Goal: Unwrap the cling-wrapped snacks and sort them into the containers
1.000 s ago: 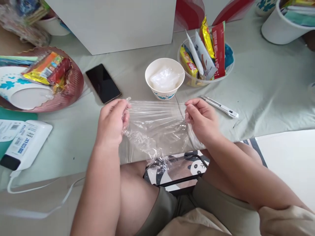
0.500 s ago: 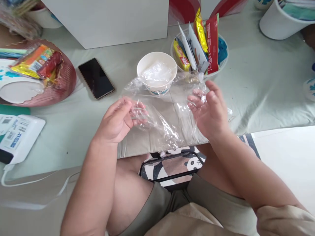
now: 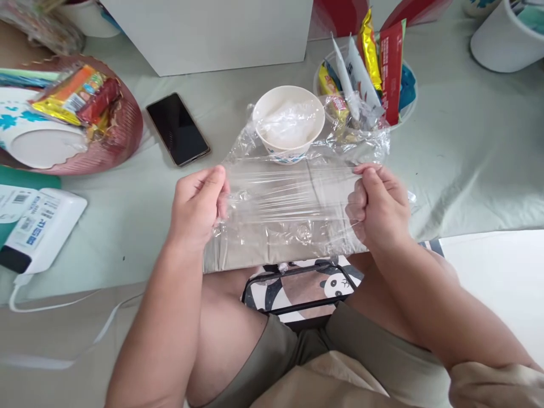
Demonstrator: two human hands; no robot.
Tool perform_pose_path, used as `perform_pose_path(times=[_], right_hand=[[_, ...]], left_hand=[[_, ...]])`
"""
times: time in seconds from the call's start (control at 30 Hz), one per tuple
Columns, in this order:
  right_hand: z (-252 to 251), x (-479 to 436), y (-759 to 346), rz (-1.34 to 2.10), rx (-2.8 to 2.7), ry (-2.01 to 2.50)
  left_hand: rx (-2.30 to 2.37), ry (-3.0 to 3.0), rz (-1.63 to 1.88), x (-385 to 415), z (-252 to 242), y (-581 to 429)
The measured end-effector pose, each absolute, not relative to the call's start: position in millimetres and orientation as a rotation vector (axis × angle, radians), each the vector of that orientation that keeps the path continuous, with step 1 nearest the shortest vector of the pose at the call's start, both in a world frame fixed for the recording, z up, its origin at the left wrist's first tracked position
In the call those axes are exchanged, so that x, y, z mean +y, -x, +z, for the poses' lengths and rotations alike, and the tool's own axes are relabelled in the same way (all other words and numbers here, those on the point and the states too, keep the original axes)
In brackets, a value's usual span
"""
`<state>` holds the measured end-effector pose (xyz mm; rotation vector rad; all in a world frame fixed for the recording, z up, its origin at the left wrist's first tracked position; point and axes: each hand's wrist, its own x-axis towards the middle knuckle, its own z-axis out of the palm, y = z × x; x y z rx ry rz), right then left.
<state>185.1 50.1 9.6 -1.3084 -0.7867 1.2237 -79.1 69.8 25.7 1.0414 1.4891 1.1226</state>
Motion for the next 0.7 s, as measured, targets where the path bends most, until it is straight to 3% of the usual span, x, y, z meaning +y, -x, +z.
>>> perform_pose_path(times=[0.27,0.5,0.7], right_hand=[[12.8,47.5,-198.3,1.079,-0.856,1.244],[3.8,31.2,-190.3,0.989,-1.340,1.376],[5.8,35.3,-184.4,0.870,-1.333,1.487]], left_hand=[[1.242,-0.914,1.501,78.8,28.1,96.8],[1.315,-1.215,0.890,68.5,23.6,90.5],[1.522,-1.114,1.303,64.8,26.8,82.6]])
